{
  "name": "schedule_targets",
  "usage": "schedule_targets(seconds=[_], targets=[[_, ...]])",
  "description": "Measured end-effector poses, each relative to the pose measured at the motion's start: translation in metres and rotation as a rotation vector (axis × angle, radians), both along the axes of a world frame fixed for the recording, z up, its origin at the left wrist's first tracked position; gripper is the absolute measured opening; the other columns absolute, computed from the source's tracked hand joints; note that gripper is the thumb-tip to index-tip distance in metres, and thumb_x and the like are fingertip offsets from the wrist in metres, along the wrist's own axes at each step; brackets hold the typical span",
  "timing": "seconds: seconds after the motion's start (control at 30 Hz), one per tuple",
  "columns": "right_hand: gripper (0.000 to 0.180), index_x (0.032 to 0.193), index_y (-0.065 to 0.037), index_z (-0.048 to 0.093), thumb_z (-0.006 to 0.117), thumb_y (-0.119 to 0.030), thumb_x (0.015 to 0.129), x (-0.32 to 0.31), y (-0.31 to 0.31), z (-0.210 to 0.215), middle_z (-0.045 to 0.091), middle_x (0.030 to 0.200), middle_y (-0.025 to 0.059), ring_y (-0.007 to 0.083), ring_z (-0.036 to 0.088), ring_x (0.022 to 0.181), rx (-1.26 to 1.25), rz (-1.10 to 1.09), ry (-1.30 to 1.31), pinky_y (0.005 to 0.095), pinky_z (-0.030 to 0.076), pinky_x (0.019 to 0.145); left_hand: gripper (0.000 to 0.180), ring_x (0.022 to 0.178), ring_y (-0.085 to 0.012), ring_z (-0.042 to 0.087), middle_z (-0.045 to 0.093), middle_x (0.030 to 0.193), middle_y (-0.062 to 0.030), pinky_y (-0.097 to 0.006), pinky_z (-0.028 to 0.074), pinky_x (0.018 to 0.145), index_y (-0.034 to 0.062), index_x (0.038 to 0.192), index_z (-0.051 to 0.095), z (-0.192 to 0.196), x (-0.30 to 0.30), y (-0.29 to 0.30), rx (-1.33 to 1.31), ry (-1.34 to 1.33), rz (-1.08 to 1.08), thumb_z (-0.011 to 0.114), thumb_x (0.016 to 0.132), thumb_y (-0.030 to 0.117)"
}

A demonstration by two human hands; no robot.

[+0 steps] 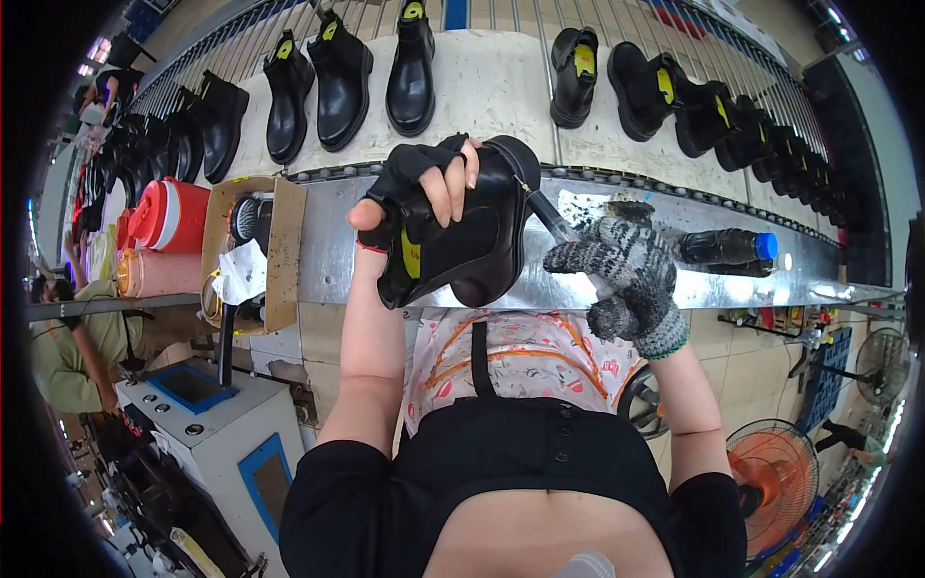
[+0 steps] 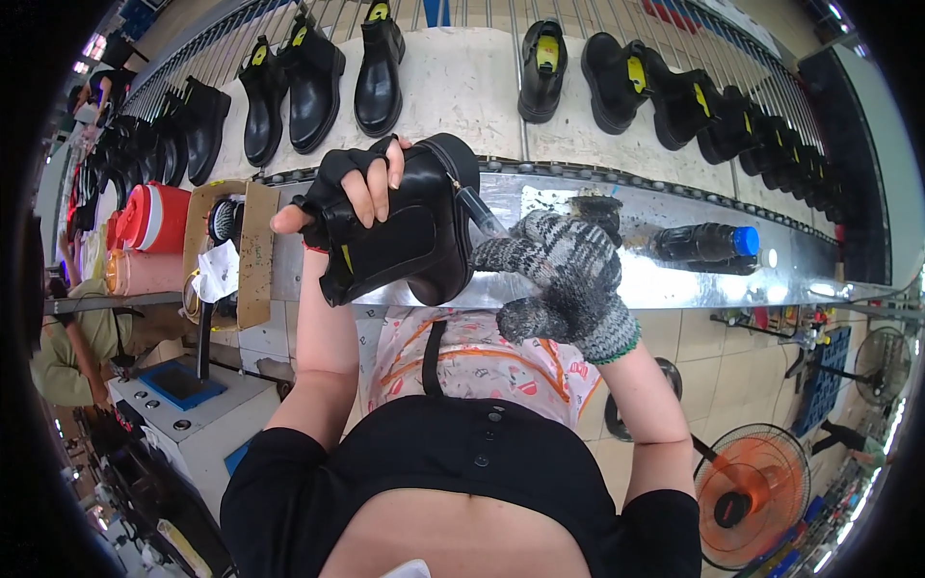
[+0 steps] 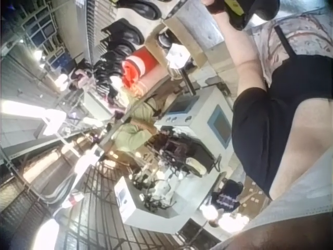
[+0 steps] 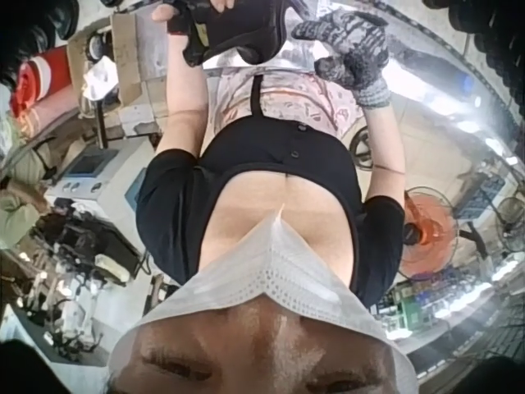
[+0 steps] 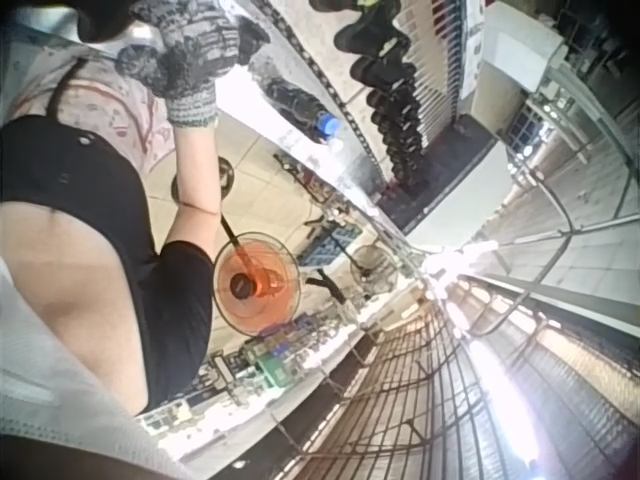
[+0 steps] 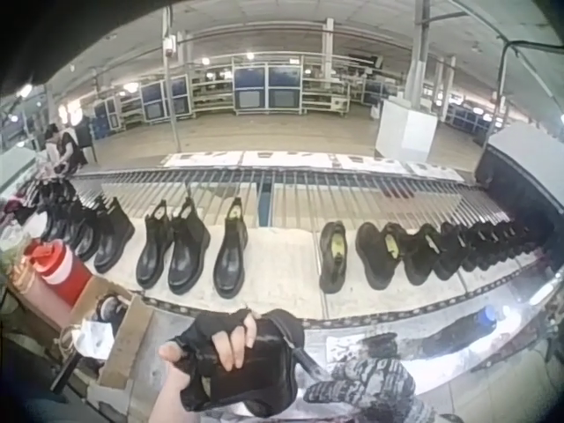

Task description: Applying black paint or liquid finish to the edges and soles of black boots.

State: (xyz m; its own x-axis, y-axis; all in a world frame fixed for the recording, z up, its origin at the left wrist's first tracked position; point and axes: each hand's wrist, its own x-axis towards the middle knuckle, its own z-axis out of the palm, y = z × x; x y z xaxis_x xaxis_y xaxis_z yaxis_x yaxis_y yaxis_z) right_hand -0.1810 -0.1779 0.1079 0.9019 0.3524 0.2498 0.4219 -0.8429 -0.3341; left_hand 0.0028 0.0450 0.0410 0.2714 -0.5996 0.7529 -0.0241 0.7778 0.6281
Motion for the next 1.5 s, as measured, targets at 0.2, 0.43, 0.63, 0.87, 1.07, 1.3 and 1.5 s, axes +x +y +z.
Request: schedule_targets(seconds=[0.2, 0.43, 0.63, 0.87, 1.07, 1.3, 1.5], targets=[[0.058, 0.107, -0.028, 0.065, 0.055, -0.066, 0.064, 0.014, 0.011, -0.041, 0.055, 0.088, 0.0055, 0.0261, 0.055, 0.079, 0.123, 0.087, -0.062, 0.0390, 0.042, 0.065, 0.089, 0.077, -0.0158, 0.044, 0.057, 0.068, -0.0042, -0.034, 0.023, 0.093, 0.0061, 0.064, 0.060, -0.018, 0.016, 0.014, -0.081, 0.088, 0.070, 0.033, 0.063, 0.091], [0.040, 0.103, -0.030, 0.066, 0.062, -0.039, 0.064, 0.019, 0.023, -0.073, 0.053, 0.079, 0.0009, 0.0212, 0.056, 0.073, 0.148, 0.053, -0.086, 0.0354, 0.042, 0.059, 0.087, 0.083, -0.0172, 0.038, 0.054, 0.070, -0.0019, -0.035, 0.022, 0.095, 0.0093, 0.063, 0.055, -0.041, 0.041, 0.034, -0.062, 0.172, 0.140, 0.026, 0.064, 0.091], [0.026, 0.098, -0.027, 0.069, 0.057, -0.034, 0.076, 0.020, 0.026, -0.089, 0.056, 0.082, 0.0004, 0.0202, 0.055, 0.069, 0.282, 0.082, -0.063, 0.0333, 0.041, 0.062, 0.086, 0.087, -0.0186, 0.040, 0.053, 0.071, -0.0030, -0.036, 0.022, 0.101, 0.0093, 0.064, 0.056, -0.056, 0.049, 0.044, -0.075, 0.313, 0.160, 0.026, 0.066, 0.090], [0.018, 0.088, -0.021, 0.071, 0.060, -0.027, 0.075, 0.022, 0.025, -0.098, 0.061, 0.078, 0.0029, 0.0238, 0.059, 0.071, 0.555, 0.111, 0.053, 0.0350, 0.045, 0.063, 0.088, 0.092, -0.0199, 0.043, 0.053, 0.074, -0.0046, -0.035, 0.024, 0.102, 0.0063, 0.068, 0.057, -0.068, 0.058, 0.054, -0.067, 0.417, 0.162, 0.025, 0.069, 0.088], [0.015, 0.084, -0.019, 0.071, 0.062, -0.022, 0.072, 0.015, 0.020, -0.105, 0.062, 0.079, 0.0047, 0.0248, 0.061, 0.072, 0.506, 0.112, 0.173, 0.0365, 0.047, 0.064, 0.087, 0.092, -0.0209, 0.045, 0.053, 0.076, -0.0067, -0.035, 0.027, 0.101, 0.0045, 0.068, 0.058, -0.092, 0.082, 0.068, -0.038, 0.474, 0.145, 0.028, 0.071, 0.086], [0.016, 0.083, -0.017, 0.070, 0.059, -0.025, 0.075, 0.007, 0.019, -0.115, 0.063, 0.080, 0.0054, 0.0250, 0.062, 0.073, 0.484, 0.094, 0.227, 0.0356, 0.049, 0.065, 0.093, 0.096, -0.0216, 0.046, 0.057, 0.087, -0.0098, -0.032, 0.030, 0.098, 0.0011, 0.082, 0.066, -0.110, 0.099, 0.091, 0.043, 0.469, 0.067, 0.030, 0.071, 0.086], [0.020, 0.085, -0.016, 0.069, 0.054, -0.028, 0.081, 0.002, 0.020, -0.116, 0.063, 0.079, 0.0056, 0.0246, 0.061, 0.073, 0.536, 0.054, 0.334, 0.0346, 0.049, 0.066, 0.091, 0.089, -0.0230, 0.049, 0.056, 0.081, -0.0115, -0.031, 0.032, 0.095, 0.0008, 0.077, 0.064, -0.122, 0.100, 0.101, 0.088, 0.579, 0.263, 0.029, 0.072, 0.085]])
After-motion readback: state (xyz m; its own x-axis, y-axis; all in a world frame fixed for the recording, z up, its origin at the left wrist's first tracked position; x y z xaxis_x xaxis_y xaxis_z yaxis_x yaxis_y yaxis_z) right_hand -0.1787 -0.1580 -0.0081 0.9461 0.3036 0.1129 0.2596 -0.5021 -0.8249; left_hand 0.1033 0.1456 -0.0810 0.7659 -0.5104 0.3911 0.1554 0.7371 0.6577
